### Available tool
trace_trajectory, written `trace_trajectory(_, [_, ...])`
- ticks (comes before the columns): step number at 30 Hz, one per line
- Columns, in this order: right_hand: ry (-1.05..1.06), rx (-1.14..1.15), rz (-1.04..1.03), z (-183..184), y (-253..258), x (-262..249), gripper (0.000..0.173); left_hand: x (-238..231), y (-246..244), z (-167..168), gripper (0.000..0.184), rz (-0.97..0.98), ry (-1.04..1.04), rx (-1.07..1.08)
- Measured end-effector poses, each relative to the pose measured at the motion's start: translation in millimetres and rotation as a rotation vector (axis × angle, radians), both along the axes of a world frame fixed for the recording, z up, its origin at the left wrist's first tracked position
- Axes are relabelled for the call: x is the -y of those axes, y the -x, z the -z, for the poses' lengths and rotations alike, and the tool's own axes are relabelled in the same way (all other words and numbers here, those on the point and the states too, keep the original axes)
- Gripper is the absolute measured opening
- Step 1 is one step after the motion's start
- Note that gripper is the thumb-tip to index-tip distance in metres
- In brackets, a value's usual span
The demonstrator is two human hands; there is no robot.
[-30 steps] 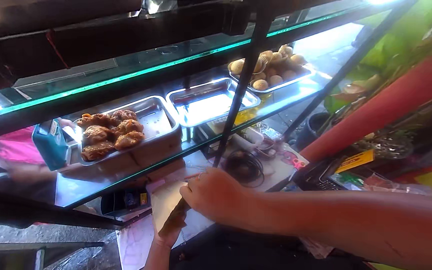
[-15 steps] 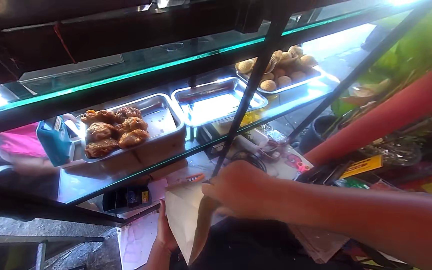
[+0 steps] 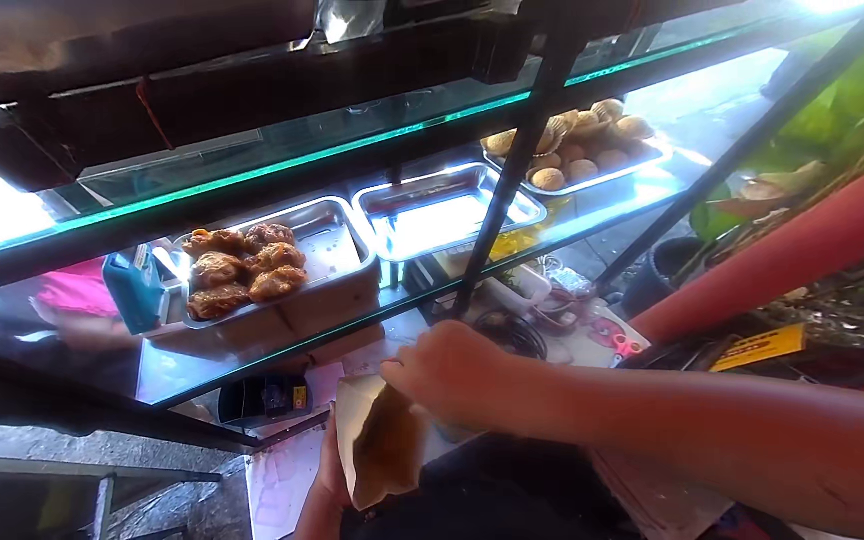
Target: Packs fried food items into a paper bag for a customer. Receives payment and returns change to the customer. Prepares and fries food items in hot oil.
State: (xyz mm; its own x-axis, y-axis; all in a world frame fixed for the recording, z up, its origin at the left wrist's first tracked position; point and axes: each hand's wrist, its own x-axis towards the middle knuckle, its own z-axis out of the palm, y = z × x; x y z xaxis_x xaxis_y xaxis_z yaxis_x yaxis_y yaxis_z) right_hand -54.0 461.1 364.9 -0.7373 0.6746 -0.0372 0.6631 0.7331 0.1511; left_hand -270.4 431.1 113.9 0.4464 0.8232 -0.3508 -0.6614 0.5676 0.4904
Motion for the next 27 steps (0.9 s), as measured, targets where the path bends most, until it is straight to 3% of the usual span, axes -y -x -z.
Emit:
trace_trajectory(3, [0.083,0.043,0.000,13,9,-3,0.021,-4,3,15,0.090,0.075,0.169,0.009])
trace_trajectory(7, [0.246,0.129,0.121,6,17,-7,0.025,-3,-9,0,0.100,-0.033,0.300,-0.024])
trace_trajectory(11, [0.254,0.175,0.206,-13,25,4,0.028,-2,-19,5,0.091,-0.146,0.285,0.034])
trace_trajectory(16, [0.329,0.237,0.248,-23,42,12,0.011,-5,-40,-6,0.070,-0.347,0.221,-0.012])
trace_trajectory(19, [0.414,0.257,0.283,-25,55,17,0.017,-9,-54,-7,0.063,-0.473,0.214,-0.083])
trace_trajectory(22, [0.483,0.246,0.270,-27,57,19,0.016,-6,-58,-8,0.068,-0.532,0.139,0.010])
trace_trajectory(25, [0.556,0.187,0.291,-31,48,17,0.030,-8,-54,-37,0.066,-0.576,0.163,0.001])
trace_trajectory(27, [0.564,0.143,0.277,-33,33,17,0.042,-1,-37,27,0.068,-0.409,-0.140,0.255])
